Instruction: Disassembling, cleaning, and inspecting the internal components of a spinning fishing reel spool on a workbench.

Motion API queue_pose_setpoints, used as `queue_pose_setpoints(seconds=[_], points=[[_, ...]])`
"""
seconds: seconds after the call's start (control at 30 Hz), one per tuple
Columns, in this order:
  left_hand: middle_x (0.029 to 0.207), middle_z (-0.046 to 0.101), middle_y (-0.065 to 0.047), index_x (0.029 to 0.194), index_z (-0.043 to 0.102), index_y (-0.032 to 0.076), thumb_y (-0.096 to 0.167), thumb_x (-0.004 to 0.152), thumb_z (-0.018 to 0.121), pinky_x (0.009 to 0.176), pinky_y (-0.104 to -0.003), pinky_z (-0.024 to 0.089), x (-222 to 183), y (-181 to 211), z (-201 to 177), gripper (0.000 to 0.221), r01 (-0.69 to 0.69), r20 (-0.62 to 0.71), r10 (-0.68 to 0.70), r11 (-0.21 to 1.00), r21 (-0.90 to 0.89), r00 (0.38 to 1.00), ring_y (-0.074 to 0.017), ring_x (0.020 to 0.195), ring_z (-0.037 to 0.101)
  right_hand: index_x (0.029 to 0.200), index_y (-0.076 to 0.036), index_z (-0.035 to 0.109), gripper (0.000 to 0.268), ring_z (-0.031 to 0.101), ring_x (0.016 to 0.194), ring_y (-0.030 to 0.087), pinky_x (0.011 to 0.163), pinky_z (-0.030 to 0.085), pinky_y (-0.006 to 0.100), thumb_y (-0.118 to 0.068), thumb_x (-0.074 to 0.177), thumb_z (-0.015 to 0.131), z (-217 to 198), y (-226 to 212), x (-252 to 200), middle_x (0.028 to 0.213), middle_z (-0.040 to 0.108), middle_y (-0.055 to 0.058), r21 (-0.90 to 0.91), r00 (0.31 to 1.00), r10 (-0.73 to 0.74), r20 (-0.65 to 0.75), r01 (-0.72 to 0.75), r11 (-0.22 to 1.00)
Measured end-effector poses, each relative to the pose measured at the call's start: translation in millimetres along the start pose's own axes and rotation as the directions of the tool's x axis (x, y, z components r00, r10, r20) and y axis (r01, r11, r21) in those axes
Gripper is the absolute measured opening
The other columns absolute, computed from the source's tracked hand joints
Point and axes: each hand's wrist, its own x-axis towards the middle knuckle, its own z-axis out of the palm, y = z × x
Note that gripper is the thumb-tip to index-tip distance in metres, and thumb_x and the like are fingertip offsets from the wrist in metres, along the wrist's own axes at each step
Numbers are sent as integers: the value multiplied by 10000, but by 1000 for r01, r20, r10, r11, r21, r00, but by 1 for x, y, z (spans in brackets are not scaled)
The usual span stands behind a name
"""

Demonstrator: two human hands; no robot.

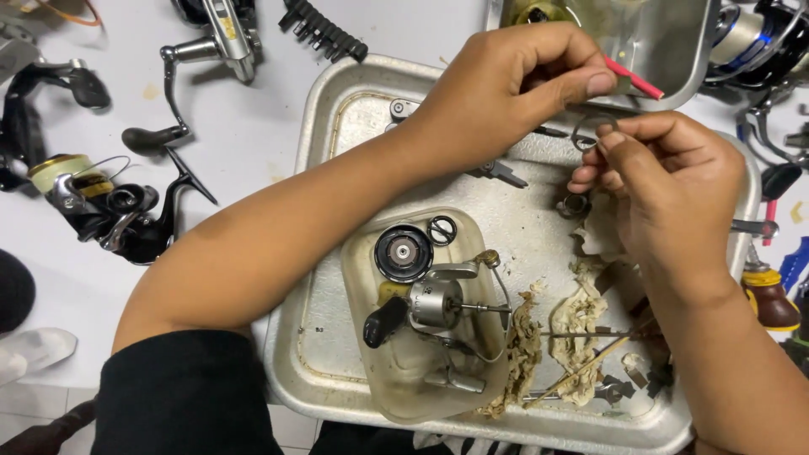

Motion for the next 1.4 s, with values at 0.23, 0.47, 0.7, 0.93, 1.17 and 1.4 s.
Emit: queue_pose_setpoints(seconds=[0.23,0.47,0.7,0.93,1.17,1.4], points=[[854,610,70,1053,658,138,273,1022,595,689,-229,426,-3,5,-5,152,26,20,-27,999,40,999,-62,739,504,1054,9,619,43,753,756,244,732,696,281,45,1077,620,-4,2,2,954,694,152,26,997,-69,18,69,997],[899,647,38,1063,685,108,176,1023,664,680,-204,431,-7,12,-7,82,58,58,-57,998,-13,997,-56,770,528,1016,1,584,41,742,691,237,664,694,307,29,1043,595,-1,-1,3,867,689,181,101,999,-27,26,24,995],[890,635,29,1043,668,101,159,1018,668,667,-205,442,-7,15,-8,64,163,95,-159,986,-37,983,-59,746,540,1027,29,639,29,761,710,203,699,690,261,34,1003,655,1,-8,3,839,716,158,41,999,-36,38,34,999],[808,590,70,987,682,123,177,1001,686,625,-190,398,-9,17,-6,55,273,139,-273,962,25,952,-30,694,481,982,16,684,17,768,697,186,610,668,250,3,972,690,2,-12,4,844,736,139,-8,999,-52,11,53,999],[808,611,64,1073,676,127,141,951,716,631,-168,446,-9,22,-1,130,405,143,-417,908,107,898,-13,686,522,987,28,682,38,759,659,168,620,680,257,13,959,702,5,-10,-2,769,739,147,-41,993,-108,48,110,993],[720,584,98,921,708,157,193,966,682,601,-214,408,-8,24,1,63,378,149,-417,896,231,897,-35,646,487,1005,21,699,43,737,653,136,627,654,232,-6,972,708,7,-10,-1,772,732,106,-100,990,-131,53,136,986]])
